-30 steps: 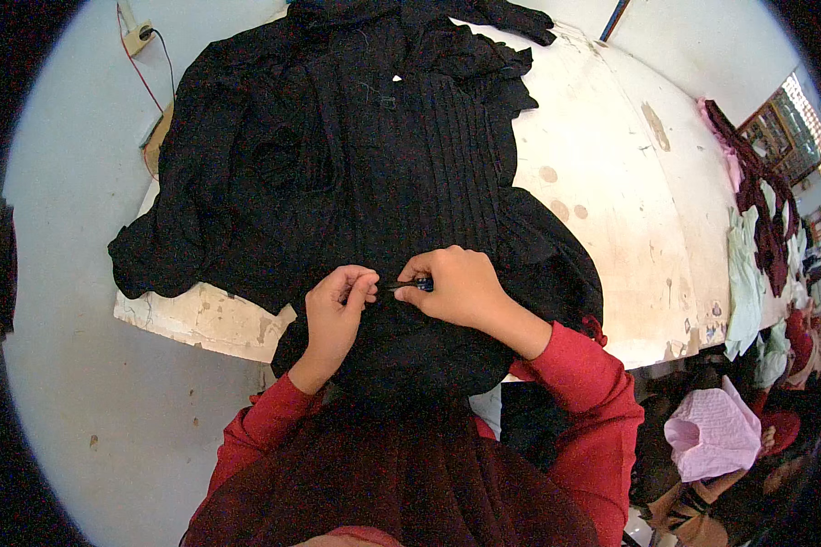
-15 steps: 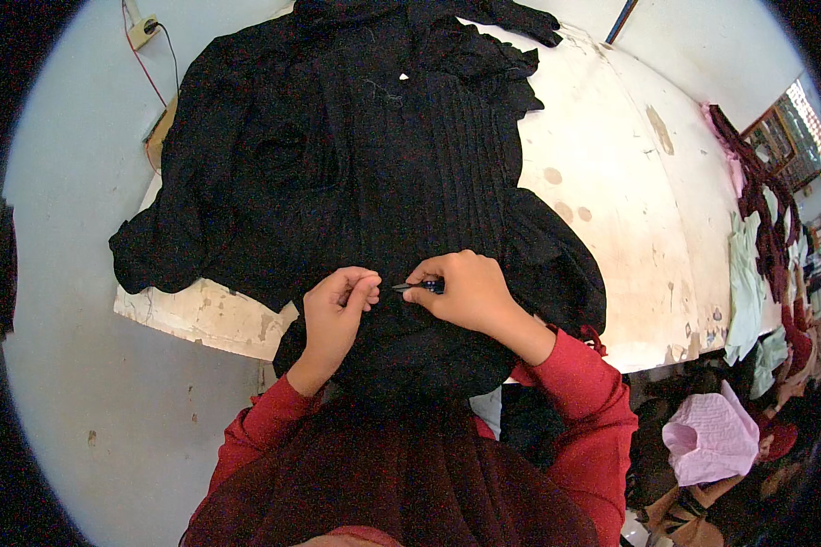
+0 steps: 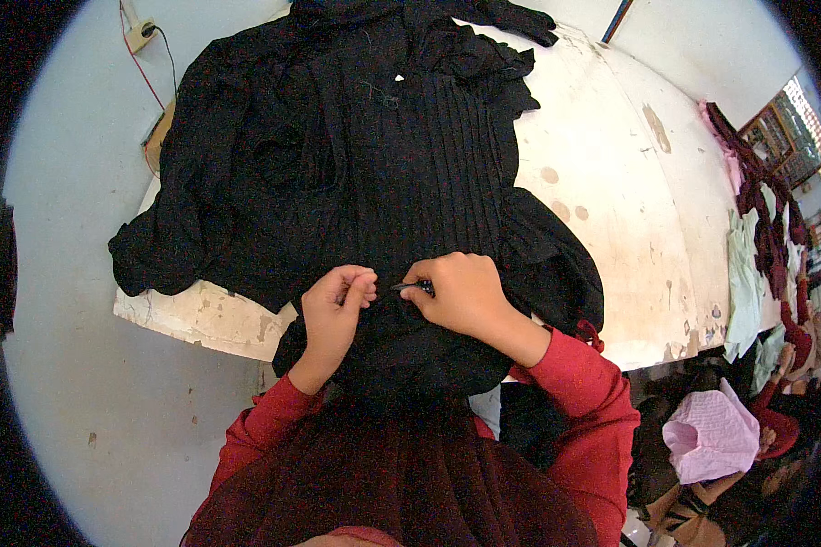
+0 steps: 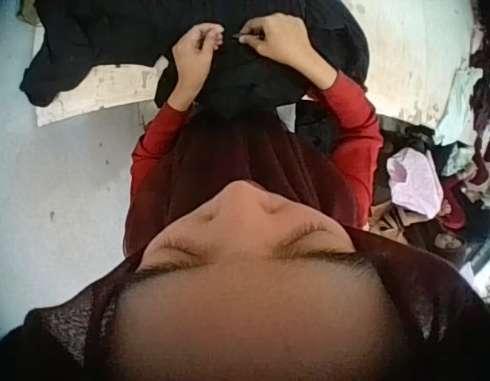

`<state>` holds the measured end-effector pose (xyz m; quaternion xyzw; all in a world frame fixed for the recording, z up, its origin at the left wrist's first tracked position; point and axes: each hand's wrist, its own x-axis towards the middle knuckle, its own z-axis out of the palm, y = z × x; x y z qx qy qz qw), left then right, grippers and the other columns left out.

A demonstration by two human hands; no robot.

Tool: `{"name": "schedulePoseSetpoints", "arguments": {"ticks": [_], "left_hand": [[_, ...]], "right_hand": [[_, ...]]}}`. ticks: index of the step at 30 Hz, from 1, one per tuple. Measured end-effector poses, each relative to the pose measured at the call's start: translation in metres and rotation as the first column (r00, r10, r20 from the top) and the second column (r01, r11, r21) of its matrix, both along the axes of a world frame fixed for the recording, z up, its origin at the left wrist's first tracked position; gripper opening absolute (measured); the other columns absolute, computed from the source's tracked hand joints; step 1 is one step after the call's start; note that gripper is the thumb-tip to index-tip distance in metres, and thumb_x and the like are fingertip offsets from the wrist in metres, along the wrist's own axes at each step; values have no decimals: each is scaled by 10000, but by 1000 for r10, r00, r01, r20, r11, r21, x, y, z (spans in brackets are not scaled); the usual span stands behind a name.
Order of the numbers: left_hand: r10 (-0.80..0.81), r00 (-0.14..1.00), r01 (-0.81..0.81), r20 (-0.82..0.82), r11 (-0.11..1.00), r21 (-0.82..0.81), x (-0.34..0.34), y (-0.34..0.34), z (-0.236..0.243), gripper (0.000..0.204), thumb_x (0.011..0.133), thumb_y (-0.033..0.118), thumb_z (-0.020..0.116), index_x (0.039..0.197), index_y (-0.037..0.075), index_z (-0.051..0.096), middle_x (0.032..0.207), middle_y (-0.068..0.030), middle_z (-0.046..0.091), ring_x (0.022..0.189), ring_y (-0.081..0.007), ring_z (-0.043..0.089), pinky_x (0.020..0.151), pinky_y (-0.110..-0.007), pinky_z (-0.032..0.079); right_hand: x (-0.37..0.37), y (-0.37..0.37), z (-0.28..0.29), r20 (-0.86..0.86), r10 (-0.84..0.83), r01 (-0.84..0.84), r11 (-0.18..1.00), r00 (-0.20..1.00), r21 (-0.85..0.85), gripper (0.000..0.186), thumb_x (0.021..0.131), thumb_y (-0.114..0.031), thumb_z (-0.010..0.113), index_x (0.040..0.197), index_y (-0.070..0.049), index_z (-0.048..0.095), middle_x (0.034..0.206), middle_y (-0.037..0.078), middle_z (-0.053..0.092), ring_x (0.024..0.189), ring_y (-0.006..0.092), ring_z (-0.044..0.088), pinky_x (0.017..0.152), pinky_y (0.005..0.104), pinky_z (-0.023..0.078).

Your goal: The person uses a small blade to cut a black garment laid on a table. They repeatedly lift and reposition the fabric, make short cuts along seams and edges, and continue trimming the garment throughout the clip.

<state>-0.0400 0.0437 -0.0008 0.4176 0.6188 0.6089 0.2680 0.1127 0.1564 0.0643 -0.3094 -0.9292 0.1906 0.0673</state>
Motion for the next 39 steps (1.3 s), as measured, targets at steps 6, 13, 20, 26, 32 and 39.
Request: {"name": "schedulePoseSetpoints", "arguments": {"ticks": [6, 13, 20, 26, 32, 39], "left_hand": [[95, 991, -100, 89, 994, 47, -16, -1, 3, 111, 934, 63, 627, 977, -23, 682, 822, -65, 686, 704, -97, 651, 638, -228, 531], [277, 678, -157, -681, 960, 233, -28, -10, 29, 312, 814, 4, 661, 1125, 24, 648, 1173, -112, 592, 1083, -298, 573, 970, -432, 430], [-332, 678, 282, -656, 941, -186, -14, -16, 15, 239, 856, 58, 652, 1093, 64, 683, 1195, -93, 581, 1118, -267, 542, 946, -366, 460], [-317, 777, 302, -544, 946, -120, -24, -9, 1, 112, 873, 106, 654, 959, 35, 664, 1026, -76, 629, 970, -266, 596, 854, -363, 481], [-229, 921, 223, -316, 973, -57, -22, -9, -1, 102, 907, 112, 629, 957, 23, 638, 922, -77, 635, 812, -223, 615, 725, -309, 472], [-224, 934, 223, -279, 974, -37, -21, -10, 0, 102, 920, 104, 616, 967, 15, 638, 917, -77, 636, 791, -197, 609, 688, -293, 461]], "right_hand": [[20, -10, -37, -284, 117, -145, 986, 952, -81, 335, 757, -369, 775, 989, -143, 688, 897, 41, 663, 728, 270, 682, 613, 368, 534], [28, -32, -41, -288, 102, -98, 995, 952, 27, 264, 790, -285, 754, 1003, -145, 687, 898, 30, 623, 678, 248, 664, 574, 348, 523], [38, -40, -55, -401, 72, -66, 997, 913, 27, 290, 770, -236, 771, 1029, -137, 689, 920, 28, 639, 658, 232, 653, 560, 323, 507], [38, -39, -55, -411, 63, -79, 997, 909, -20, 287, 765, -237, 779, 1016, -127, 692, 901, 34, 651, 693, 239, 664, 579, 330, 511], [29, -21, -34, -434, 15, -132, 962, 901, -240, 300, 786, -329, 768, 996, -121, 713, 883, 71, 693, 734, 247, 693, 636, 346, 531], [5, -19, -18, -163, -76, 40, 976, 984, -214, 306, 796, -371, 761, 948, -105, 741, 775, 74, 712, 647, 233, 687, 617, 309, 518]]}}
